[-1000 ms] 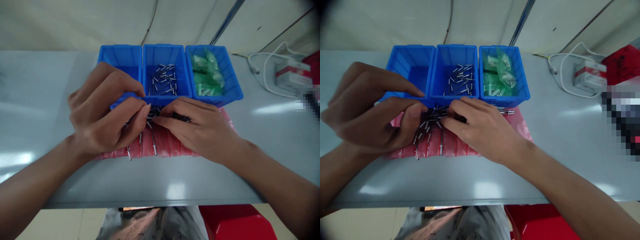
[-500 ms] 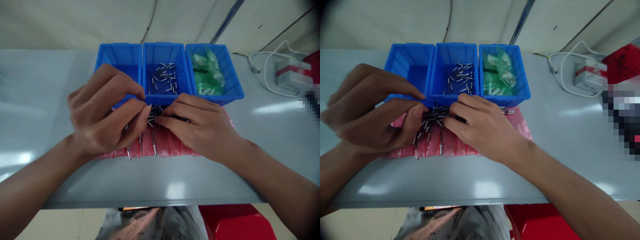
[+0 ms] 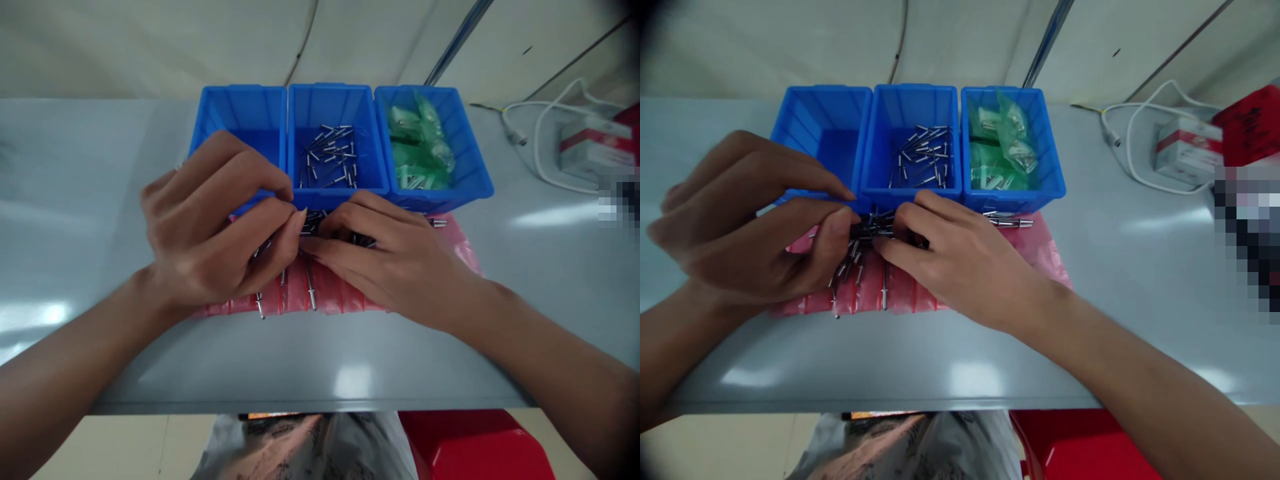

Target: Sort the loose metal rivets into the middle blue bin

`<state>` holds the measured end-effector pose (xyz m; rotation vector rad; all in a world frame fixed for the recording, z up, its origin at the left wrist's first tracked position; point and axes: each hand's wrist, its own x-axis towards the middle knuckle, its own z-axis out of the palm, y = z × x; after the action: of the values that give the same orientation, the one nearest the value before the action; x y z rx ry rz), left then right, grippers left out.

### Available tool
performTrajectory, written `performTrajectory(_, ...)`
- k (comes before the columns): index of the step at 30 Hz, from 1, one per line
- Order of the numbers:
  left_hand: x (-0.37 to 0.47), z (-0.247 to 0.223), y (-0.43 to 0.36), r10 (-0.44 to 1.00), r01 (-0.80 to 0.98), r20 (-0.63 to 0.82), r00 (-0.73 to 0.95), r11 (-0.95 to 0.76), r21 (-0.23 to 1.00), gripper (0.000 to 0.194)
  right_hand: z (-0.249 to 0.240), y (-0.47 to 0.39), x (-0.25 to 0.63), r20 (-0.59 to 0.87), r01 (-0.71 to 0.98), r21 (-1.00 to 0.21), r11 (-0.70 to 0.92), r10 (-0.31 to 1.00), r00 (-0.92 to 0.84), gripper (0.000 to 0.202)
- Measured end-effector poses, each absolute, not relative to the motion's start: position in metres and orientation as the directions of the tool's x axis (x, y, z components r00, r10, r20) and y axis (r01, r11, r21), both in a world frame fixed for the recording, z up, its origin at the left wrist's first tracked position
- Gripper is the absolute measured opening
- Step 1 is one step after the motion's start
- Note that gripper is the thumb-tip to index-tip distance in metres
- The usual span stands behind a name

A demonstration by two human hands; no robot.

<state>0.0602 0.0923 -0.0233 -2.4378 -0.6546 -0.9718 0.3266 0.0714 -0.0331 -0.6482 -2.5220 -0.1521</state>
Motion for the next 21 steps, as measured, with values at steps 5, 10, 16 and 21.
performTrajectory(5, 0.061, -0.023, 0.093, 0.256, 0.561, 0.720, 0.645, -0.799, -0.218, 0.009, -0.036, 0.066, 0.327, 0.530, 0.517, -0.141, 0.844, 0.505, -0.681, 0.020)
performTrajectory(10, 0.065, -0.021, 0.092, 0.259, 0.543, 0.716, 0.649, -0.816, -0.197, 0.008, -0.023, 0.064, 0.331, 0.565, 0.546, -0.239, 0.803, 0.573, -0.594, 0.021)
performTrajectory(16, 0.069, -0.021, 0.089, 0.297, 0.523, 0.677, 0.673, -0.839, -0.152, 0.018, -0.006, 0.064, 0.329, 0.657, 0.443, -0.489, 0.752, 0.651, -0.381, 0.017)
performTrajectory(21, 0.068, -0.020, 0.088, 0.298, 0.480, 0.690, 0.659, -0.874, -0.081, 0.020, -0.005, 0.060, 0.323, 0.532, 0.255, -0.787, 0.562, 0.827, -0.182, 0.019)
